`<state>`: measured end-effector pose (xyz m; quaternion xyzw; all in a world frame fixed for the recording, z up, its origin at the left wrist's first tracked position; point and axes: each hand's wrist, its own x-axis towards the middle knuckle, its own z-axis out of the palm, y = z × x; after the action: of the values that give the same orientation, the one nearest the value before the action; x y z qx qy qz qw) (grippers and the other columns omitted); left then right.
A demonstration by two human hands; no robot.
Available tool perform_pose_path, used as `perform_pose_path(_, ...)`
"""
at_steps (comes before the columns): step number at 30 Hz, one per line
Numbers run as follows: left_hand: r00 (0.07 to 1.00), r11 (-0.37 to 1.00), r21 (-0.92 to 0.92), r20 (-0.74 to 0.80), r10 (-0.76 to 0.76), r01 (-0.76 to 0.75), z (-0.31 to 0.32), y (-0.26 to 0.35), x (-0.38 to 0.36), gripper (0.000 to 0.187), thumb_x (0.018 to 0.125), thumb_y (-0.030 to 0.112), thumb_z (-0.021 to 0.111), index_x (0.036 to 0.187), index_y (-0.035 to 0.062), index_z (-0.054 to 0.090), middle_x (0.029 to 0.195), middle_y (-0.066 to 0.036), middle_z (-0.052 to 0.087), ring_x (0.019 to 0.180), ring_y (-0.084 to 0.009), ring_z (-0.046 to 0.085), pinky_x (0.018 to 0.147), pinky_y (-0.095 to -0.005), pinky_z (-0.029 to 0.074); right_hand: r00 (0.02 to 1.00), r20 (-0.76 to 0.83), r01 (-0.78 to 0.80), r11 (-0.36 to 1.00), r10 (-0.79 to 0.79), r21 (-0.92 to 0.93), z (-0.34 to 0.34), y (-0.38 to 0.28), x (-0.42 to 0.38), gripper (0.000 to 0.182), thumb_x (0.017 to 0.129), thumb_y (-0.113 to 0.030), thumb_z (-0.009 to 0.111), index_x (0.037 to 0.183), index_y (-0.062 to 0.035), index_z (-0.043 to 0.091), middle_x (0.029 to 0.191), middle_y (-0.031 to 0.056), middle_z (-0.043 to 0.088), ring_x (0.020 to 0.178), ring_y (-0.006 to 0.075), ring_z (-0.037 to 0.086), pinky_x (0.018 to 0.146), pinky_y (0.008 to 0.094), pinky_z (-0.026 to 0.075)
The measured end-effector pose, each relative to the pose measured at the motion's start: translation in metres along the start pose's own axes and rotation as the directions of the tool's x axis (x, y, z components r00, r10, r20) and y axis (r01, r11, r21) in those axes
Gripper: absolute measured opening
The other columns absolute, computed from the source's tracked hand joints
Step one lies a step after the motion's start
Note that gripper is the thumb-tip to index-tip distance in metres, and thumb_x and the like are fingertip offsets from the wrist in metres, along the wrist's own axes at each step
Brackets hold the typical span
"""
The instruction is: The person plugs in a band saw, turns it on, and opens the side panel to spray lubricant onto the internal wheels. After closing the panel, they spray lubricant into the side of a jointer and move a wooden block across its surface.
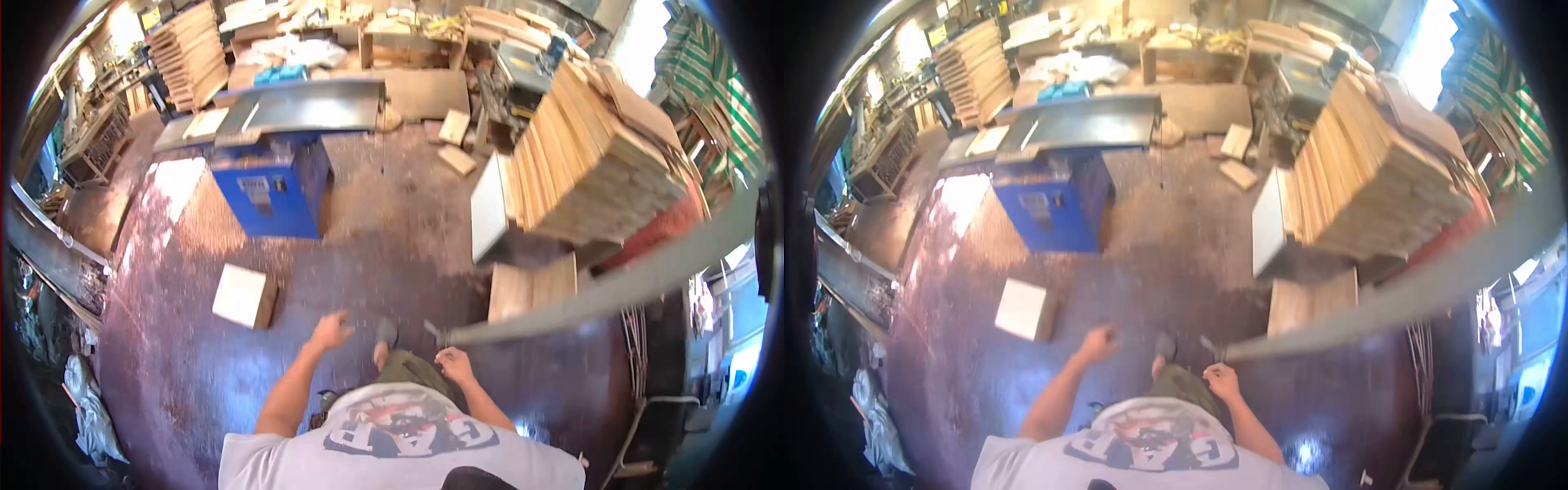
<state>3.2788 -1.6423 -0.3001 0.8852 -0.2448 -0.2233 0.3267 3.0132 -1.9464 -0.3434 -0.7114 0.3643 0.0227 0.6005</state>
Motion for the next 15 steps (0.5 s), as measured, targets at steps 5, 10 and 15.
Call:
perform_pose_path(5,0.981,0.983,0.017,-0.074,-0.180,0.182,-0.056,0.007,0.099,0.048,0.080,0.031,0.076,0.121,0.0070,0.070,0.091,-0.020,0.074,0.091,-0.0329,0.073,0.086,-0.0441,0.056,0.998,-0.063,-0.008,0.979,0.022,0.203,-0.021,-0.186,0.221,0.009,0.086,-0.009,0.063,0.087,-0.0021,0.069,0.073,0.0060,0.068,0.051,0.0130,0.058,0.047,0.0302,0.048)
perform_pose_path(10,0.787,0.929,-0.118,-0.500,-0.361,0.352,-0.105,-0.019,0.167,0.037,0.074,0.020,0.071,0.109,0.0079,0.075,0.077,-0.017,0.071,0.072,-0.0303,0.071,0.075,-0.0435,0.057,0.974,-0.164,0.179,0.975,-0.156,0.135,-0.053,-0.321,0.457,0.016,0.096,-0.017,0.064,0.103,-0.0026,0.067,0.086,0.0084,0.072,0.056,0.0110,0.059,0.050,0.0271,0.049)
perform_pose_path(15,0.520,0.890,-0.286,-0.730,-0.443,0.356,-0.139,-0.053,0.324,0.061,0.078,0.015,0.073,0.133,-0.0042,0.056,0.121,-0.027,0.062,0.116,-0.0393,0.060,0.103,-0.0453,0.046,0.902,-0.098,0.373,0.874,-0.420,-0.312,-0.079,-0.332,0.654,0.024,0.085,-0.023,0.073,0.096,-0.0017,0.072,0.090,0.0149,0.075,0.079,0.0249,0.071,0.075,0.0387,0.056)
